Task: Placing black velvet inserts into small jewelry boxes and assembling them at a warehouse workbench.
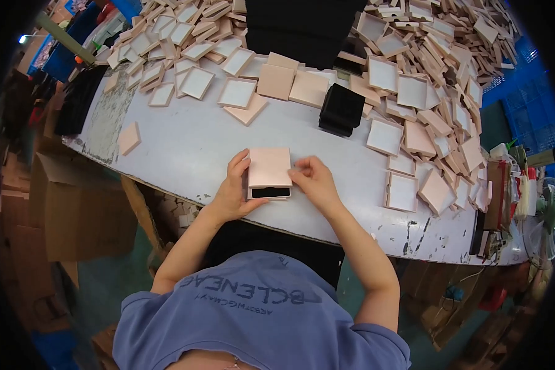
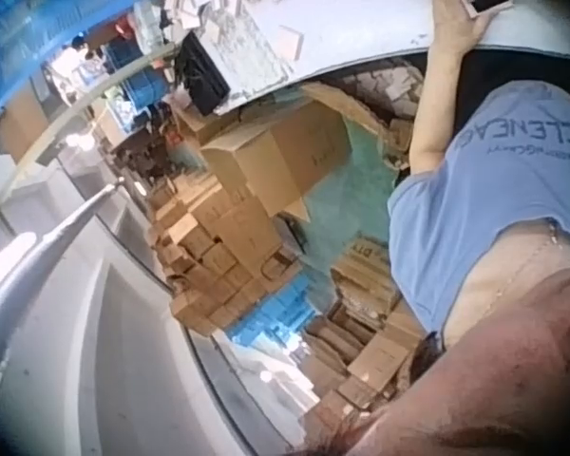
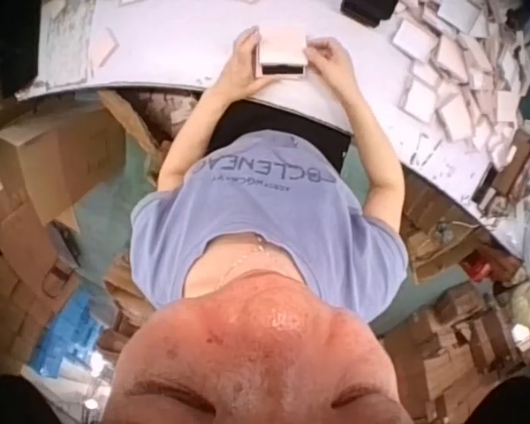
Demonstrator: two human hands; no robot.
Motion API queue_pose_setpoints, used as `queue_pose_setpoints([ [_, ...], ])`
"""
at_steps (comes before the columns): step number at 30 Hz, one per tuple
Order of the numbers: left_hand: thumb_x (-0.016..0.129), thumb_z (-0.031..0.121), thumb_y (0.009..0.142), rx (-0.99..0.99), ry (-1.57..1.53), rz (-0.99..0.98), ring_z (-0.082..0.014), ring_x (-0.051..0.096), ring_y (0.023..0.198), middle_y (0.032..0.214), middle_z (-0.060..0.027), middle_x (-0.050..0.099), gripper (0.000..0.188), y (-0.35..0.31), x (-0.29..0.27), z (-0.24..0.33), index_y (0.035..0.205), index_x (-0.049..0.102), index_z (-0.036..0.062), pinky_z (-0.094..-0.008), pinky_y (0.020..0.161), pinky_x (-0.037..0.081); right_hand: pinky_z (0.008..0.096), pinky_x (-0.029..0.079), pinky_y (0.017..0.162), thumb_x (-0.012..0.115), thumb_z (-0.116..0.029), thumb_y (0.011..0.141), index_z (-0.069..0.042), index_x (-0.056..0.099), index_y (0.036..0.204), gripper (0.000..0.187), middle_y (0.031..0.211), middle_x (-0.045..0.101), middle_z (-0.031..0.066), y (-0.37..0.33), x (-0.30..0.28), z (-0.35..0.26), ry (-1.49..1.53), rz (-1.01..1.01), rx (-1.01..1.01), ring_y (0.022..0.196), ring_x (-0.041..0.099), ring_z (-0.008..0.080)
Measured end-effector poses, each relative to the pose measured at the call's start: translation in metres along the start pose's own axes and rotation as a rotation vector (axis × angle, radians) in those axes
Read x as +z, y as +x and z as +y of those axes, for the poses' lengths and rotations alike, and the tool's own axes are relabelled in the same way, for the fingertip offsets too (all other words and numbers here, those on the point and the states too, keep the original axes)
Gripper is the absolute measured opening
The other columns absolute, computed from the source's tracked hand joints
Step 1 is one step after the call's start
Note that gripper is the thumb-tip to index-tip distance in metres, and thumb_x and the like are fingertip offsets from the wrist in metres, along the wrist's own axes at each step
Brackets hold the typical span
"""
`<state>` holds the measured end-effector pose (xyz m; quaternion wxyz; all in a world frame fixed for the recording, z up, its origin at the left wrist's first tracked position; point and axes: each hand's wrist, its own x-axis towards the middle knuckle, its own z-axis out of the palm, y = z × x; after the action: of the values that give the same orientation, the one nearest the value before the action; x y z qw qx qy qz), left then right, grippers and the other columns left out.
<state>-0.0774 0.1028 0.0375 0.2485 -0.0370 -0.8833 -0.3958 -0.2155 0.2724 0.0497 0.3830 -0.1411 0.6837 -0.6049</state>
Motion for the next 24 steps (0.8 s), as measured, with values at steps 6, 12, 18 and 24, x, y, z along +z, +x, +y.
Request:
queue_pose_setpoints([
  [6, 0.080, 0.017, 0.060, 0.015, -0.035, -0.012, -0.0455, 0.028, 0.124, 0.136, -0.0296, 0.021, 0.100, -0.001, -0.001, -0.004, 0.135, 0.015, 0.0048, -0.0458, 0.099, 0.033, 0.0377, 0.043, 0.083, 0.063, -0.022, 0.077, -0.006, 0.052, 0.119, 0.046, 0.120, 0.045, 0.0192, 0.007, 0.007, -0.024, -0.699, -0.171, -0.616, 0.101, 0.049, 0.0303],
  [12, 0.076, 0.029, 0.064, -0.019, 0.126, -0.154, -0.0432, 0.033, 0.121, 0.134, -0.0292, 0.027, 0.080, 0.002, -0.002, 0.002, 0.130, 0.038, 0.0030, -0.0464, 0.096, 0.033, 0.0445, 0.038, 0.089, 0.062, -0.028, 0.078, -0.006, 0.048, 0.124, 0.053, 0.125, 0.037, 0.0258, -0.015, 0.013, -0.023, -1.114, -0.130, -0.832, 0.107, 0.044, 0.0387],
  [18, 0.072, 0.044, 0.065, -0.031, 0.453, -0.320, -0.0393, 0.025, 0.127, 0.136, -0.0220, 0.029, 0.081, 0.009, -0.018, 0.019, 0.130, 0.040, 0.0069, -0.0511, 0.100, 0.023, 0.0467, 0.030, 0.096, 0.058, -0.028, 0.081, -0.008, 0.039, 0.132, 0.057, 0.136, 0.025, 0.0278, -0.019, 0.016, -0.006, -1.157, -0.113, -0.747, 0.117, 0.036, 0.0399],
  [24, 0.066, 0.021, 0.073, -0.086, 0.274, 0.086, -0.0356, 0.037, 0.118, 0.126, -0.0185, 0.041, 0.052, 0.046, -0.042, -0.042, 0.121, 0.050, 0.0106, -0.0480, 0.095, 0.029, 0.0425, 0.035, 0.094, 0.065, -0.018, 0.075, -0.004, 0.049, 0.121, 0.051, 0.126, 0.044, 0.0198, 0.011, -0.038, -0.068, -1.036, 0.303, -0.985, 0.114, 0.043, 0.0348],
])
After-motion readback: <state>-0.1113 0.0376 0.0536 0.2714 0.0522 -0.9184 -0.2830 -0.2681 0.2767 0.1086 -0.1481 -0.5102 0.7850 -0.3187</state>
